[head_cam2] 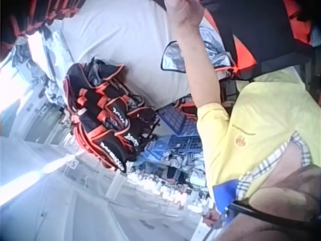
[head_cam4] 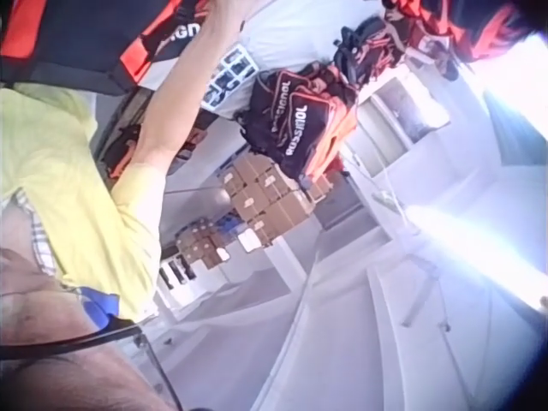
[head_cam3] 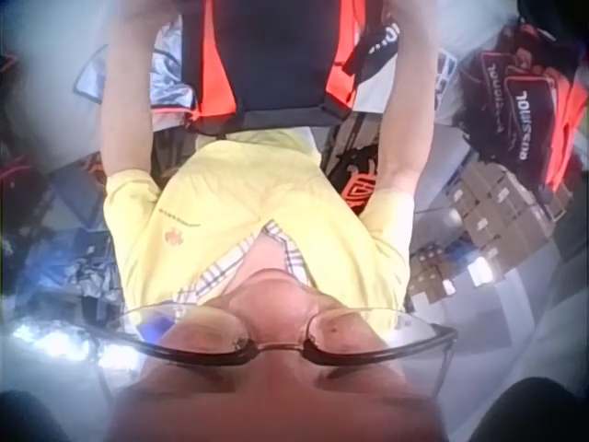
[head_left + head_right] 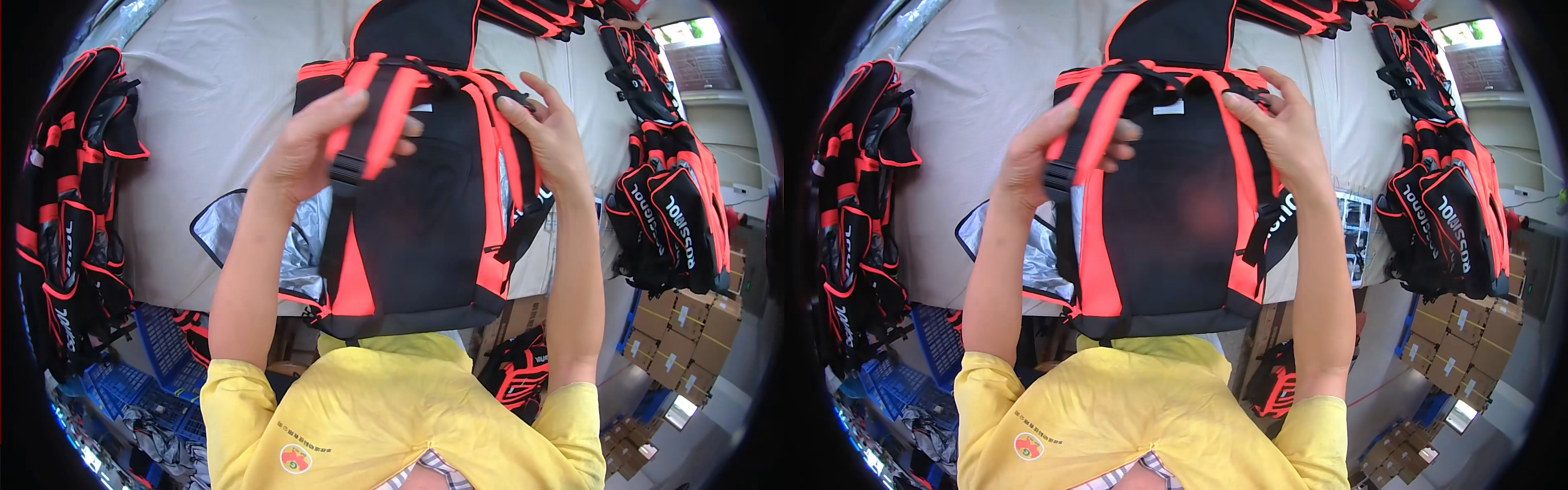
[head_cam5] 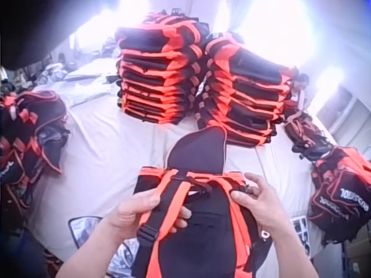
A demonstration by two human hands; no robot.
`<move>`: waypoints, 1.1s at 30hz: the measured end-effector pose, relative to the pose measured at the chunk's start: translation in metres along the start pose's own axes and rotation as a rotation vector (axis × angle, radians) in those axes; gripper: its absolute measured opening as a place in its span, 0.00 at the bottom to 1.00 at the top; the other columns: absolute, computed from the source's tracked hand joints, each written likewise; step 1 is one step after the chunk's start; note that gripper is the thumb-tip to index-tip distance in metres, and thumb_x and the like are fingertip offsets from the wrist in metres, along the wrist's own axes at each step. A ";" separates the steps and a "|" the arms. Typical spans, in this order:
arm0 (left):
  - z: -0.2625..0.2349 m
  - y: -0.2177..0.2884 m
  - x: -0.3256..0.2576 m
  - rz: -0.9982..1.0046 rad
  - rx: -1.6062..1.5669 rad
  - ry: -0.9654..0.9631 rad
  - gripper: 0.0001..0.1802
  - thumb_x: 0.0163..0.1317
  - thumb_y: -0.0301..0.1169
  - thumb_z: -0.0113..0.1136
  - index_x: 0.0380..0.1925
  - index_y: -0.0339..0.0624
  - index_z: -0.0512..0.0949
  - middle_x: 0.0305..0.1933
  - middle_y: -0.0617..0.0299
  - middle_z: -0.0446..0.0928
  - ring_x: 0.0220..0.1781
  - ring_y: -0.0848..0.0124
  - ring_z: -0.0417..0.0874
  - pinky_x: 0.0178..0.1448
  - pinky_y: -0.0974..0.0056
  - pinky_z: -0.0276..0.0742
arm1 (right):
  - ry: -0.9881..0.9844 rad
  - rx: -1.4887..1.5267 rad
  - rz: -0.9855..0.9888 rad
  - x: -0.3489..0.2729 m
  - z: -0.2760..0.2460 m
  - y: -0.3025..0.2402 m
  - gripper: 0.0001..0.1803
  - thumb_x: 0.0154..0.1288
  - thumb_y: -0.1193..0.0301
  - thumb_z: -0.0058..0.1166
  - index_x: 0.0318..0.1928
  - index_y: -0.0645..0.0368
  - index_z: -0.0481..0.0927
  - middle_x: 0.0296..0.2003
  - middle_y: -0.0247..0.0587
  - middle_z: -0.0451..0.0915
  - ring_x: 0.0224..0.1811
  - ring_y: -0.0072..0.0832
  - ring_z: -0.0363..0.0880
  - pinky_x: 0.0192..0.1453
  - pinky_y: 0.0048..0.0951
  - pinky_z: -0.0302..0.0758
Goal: Checking and assembling components of sports backpacks on a factory production line.
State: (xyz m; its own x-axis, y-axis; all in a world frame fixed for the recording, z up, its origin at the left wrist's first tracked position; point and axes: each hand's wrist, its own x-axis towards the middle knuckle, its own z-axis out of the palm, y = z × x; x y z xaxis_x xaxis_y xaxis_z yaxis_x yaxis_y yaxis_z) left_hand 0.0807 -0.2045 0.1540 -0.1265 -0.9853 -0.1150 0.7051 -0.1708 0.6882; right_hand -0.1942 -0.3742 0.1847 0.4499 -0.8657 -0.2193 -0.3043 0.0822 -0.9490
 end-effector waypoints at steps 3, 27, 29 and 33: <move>0.019 -0.027 0.018 -0.031 0.126 0.037 0.27 0.74 0.40 0.67 0.66 0.35 0.78 0.59 0.58 0.85 0.59 0.70 0.86 0.66 0.64 0.81 | -0.017 -0.159 -0.107 -0.012 0.029 -0.006 0.42 0.73 0.56 0.69 0.75 0.70 0.67 0.57 0.60 0.83 0.58 0.35 0.83 0.63 0.34 0.79; -0.040 -0.109 0.102 -0.014 0.528 0.258 0.15 0.67 0.33 0.73 0.49 0.35 0.88 0.43 0.65 0.88 0.43 0.76 0.85 0.49 0.65 0.80 | -0.263 -0.784 -0.104 -0.324 0.052 0.146 0.18 0.68 0.68 0.67 0.56 0.61 0.85 0.59 0.47 0.85 0.67 0.44 0.80 0.70 0.44 0.77; -0.054 -0.124 0.091 -0.052 0.536 0.350 0.18 0.69 0.34 0.72 0.54 0.36 0.87 0.47 0.65 0.88 0.43 0.75 0.85 0.48 0.66 0.79 | -0.140 -0.680 0.098 -0.320 0.038 0.139 0.14 0.70 0.69 0.66 0.51 0.62 0.86 0.52 0.47 0.86 0.60 0.45 0.82 0.62 0.44 0.80; -0.085 -0.160 0.056 -0.175 0.693 0.451 0.16 0.72 0.32 0.67 0.55 0.37 0.86 0.49 0.63 0.88 0.49 0.73 0.86 0.55 0.65 0.80 | 0.276 -0.787 -0.031 -0.311 0.008 0.149 0.17 0.69 0.73 0.67 0.56 0.63 0.83 0.52 0.53 0.83 0.57 0.51 0.82 0.61 0.45 0.80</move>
State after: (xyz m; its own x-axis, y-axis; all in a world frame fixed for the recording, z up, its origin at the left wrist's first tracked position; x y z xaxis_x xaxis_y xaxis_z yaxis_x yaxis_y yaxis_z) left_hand 0.0201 -0.2327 -0.0232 0.2001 -0.8781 -0.4347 0.0948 -0.4243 0.9006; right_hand -0.3724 -0.0888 0.1091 0.2769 -0.9602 -0.0351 -0.8392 -0.2239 -0.4955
